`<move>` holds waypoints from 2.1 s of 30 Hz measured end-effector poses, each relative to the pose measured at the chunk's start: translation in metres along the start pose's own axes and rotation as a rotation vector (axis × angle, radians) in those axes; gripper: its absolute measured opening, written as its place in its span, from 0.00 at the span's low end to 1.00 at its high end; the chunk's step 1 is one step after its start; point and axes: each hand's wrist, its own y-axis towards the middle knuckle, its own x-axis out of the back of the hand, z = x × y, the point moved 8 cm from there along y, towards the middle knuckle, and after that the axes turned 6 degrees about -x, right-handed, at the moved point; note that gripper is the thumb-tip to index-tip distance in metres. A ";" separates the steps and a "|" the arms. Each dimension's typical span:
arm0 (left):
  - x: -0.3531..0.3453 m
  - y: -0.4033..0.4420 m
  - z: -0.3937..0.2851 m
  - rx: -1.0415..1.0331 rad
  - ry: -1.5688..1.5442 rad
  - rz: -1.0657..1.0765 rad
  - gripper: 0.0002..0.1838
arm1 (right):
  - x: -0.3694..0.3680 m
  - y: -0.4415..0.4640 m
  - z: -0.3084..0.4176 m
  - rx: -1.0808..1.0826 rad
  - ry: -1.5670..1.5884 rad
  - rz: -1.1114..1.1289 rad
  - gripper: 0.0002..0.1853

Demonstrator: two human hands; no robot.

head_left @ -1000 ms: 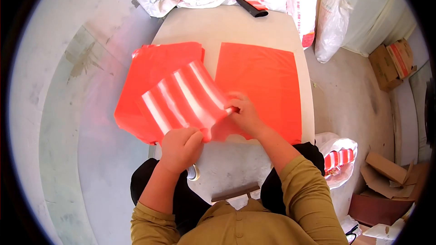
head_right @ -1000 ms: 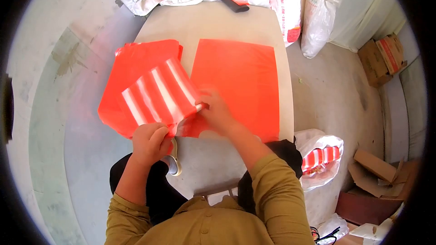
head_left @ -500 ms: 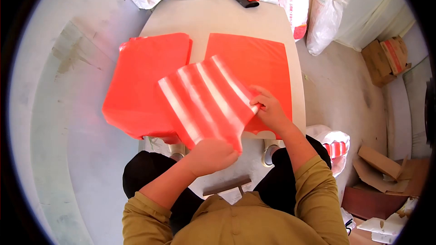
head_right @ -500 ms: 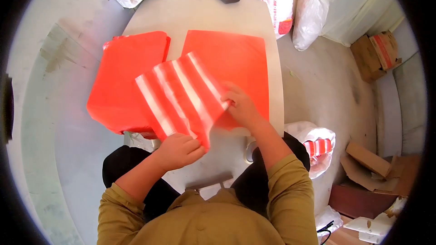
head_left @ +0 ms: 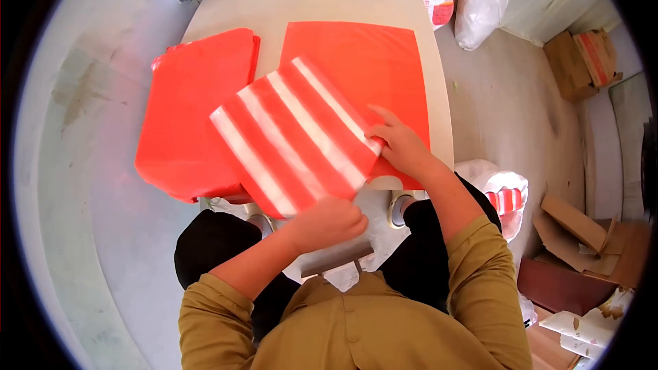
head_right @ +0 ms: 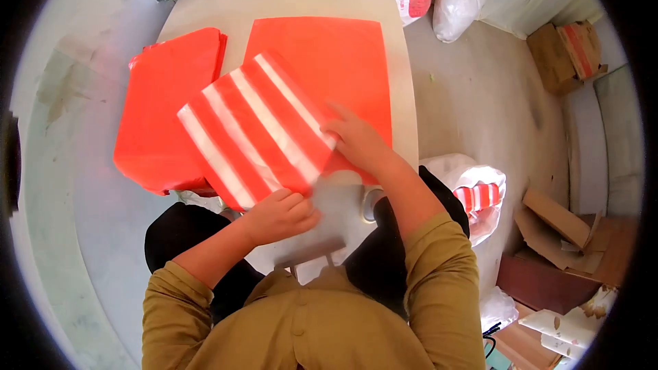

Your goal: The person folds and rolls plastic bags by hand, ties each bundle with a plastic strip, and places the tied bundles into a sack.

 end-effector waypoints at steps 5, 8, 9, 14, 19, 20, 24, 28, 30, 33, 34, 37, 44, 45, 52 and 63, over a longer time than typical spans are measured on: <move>-0.009 -0.030 0.031 0.274 -0.102 -0.147 0.26 | 0.004 -0.001 0.005 0.067 -0.024 -0.011 0.15; -0.007 -0.040 0.049 0.406 -0.135 -0.158 0.37 | 0.005 -0.002 0.009 0.041 -0.004 0.008 0.16; -0.005 -0.041 0.052 0.413 -0.166 -0.182 0.38 | 0.005 -0.002 0.010 0.051 -0.009 0.003 0.16; 0.018 -0.033 0.055 0.459 -0.276 -0.307 0.39 | 0.006 0.000 0.018 0.095 -0.028 -0.030 0.16; 0.023 0.001 0.069 0.495 -0.345 -0.367 0.38 | 0.006 0.001 0.018 0.052 -0.089 -0.007 0.18; 0.023 0.010 0.072 0.506 -0.344 -0.329 0.37 | 0.005 0.000 0.018 0.032 -0.106 0.018 0.19; 0.012 0.030 0.088 0.634 -0.301 -0.209 0.37 | 0.005 0.001 0.018 0.053 -0.135 -0.008 0.20; 0.009 0.035 0.094 0.777 -0.261 -0.144 0.39 | 0.009 0.000 0.019 0.059 -0.128 -0.025 0.18; 0.012 0.036 0.094 0.784 -0.246 -0.177 0.39 | 0.008 0.001 0.018 0.069 -0.116 -0.029 0.17; 0.007 0.039 0.096 0.817 -0.311 -0.152 0.38 | 0.010 0.001 0.022 0.096 -0.093 -0.036 0.15; 0.004 0.041 0.097 0.831 -0.348 -0.132 0.37 | 0.012 0.001 0.027 0.112 -0.098 -0.045 0.14; 0.000 0.049 0.099 0.858 -0.322 -0.130 0.33 | 0.012 0.002 0.031 0.144 -0.125 -0.059 0.13; 0.006 0.055 0.102 0.851 -0.202 -0.107 0.15 | 0.011 0.000 0.032 0.100 -0.106 -0.014 0.13; 0.008 0.054 0.101 0.845 -0.216 -0.120 0.13 | 0.010 -0.001 0.032 0.119 -0.114 -0.034 0.12; 0.005 0.041 0.117 0.890 -0.296 -0.265 0.07 | 0.012 -0.002 0.035 0.052 -0.087 0.049 0.17; 0.065 -0.019 0.138 1.043 -0.669 -0.798 0.01 | 0.005 0.004 -0.001 -0.133 0.248 0.132 0.19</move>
